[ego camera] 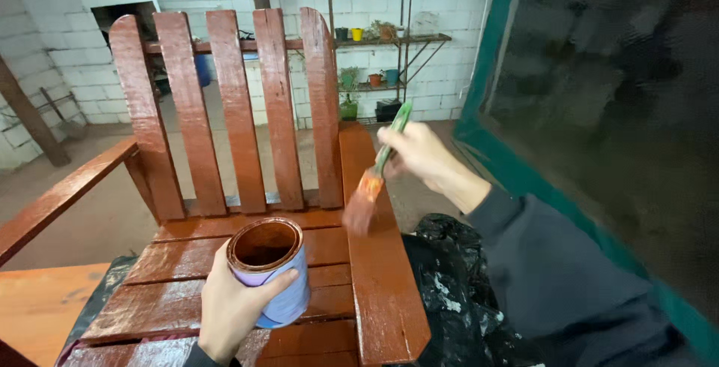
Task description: The person applies a reddish-brown stain to a wooden chair using a paintbrush. They dip the brush into a can of stain and systematically cover the back slats, armrests, seat slats, and legs. The chair is positioned on a black plastic sheet on the floor in a workshop.
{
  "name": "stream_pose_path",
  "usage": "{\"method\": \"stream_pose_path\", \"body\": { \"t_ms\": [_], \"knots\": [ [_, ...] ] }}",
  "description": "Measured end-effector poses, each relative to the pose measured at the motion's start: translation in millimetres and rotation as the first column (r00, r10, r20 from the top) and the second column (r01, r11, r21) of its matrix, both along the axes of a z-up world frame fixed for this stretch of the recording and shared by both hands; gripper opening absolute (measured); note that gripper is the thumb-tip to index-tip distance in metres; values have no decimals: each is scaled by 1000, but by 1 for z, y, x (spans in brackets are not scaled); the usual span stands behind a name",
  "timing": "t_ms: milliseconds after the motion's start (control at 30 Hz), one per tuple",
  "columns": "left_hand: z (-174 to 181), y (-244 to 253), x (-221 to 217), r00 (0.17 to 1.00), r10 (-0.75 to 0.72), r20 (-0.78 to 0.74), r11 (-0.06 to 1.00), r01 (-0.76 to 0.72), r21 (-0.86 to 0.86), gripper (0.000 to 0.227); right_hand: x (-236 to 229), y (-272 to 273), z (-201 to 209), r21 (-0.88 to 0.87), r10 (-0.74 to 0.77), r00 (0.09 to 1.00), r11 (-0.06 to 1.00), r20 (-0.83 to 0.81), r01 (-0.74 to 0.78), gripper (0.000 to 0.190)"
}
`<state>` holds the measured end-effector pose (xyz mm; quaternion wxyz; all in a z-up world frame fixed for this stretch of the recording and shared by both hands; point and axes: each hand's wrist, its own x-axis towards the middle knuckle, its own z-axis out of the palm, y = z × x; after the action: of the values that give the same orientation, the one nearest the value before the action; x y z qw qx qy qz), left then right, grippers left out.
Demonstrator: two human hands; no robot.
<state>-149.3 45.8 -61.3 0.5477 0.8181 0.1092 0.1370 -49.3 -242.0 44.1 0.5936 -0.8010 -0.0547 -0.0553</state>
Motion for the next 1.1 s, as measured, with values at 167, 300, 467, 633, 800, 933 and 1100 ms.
{"method": "stream_pose_path", "body": {
  "t_ms": [167, 300, 467, 633, 800, 933, 1100],
  "knots": [
    [-9, 13, -3, 997, 46, -60, 998, -43, 50, 92, -52, 2, -4, -114, -4, 955, 993, 297, 39, 21],
    [-14, 18, -1, 998, 8, 57, 994, -15, 106, 93, -140, 10, -36, -630, 461, 591, 769, 662, 105, 13],
    [-15, 19, -4, 990, -52, 129, 991, 35, 127, 84, -218, 5, -40, -616, 516, 496, 786, 698, 50, 32],
    [-27, 15, -7, 948, -144, 285, 986, 113, 121, 85, -238, 8, 2, -412, -23, 798, 847, 603, 336, 32],
    [-25, 14, -19, 954, -192, 230, 980, 175, 93, 89, -193, 24, -7, 47, -241, 944, 970, 227, 237, 23],
    [-31, 17, -18, 954, -225, 198, 974, 216, 67, 89, -162, -2, -15, 152, -347, 937, 929, 40, 338, 20],
    [-35, 23, -16, 959, -220, 176, 975, 213, 58, 92, -199, -1, -16, -94, -416, 758, 845, 503, 526, 13]
  ]
}}
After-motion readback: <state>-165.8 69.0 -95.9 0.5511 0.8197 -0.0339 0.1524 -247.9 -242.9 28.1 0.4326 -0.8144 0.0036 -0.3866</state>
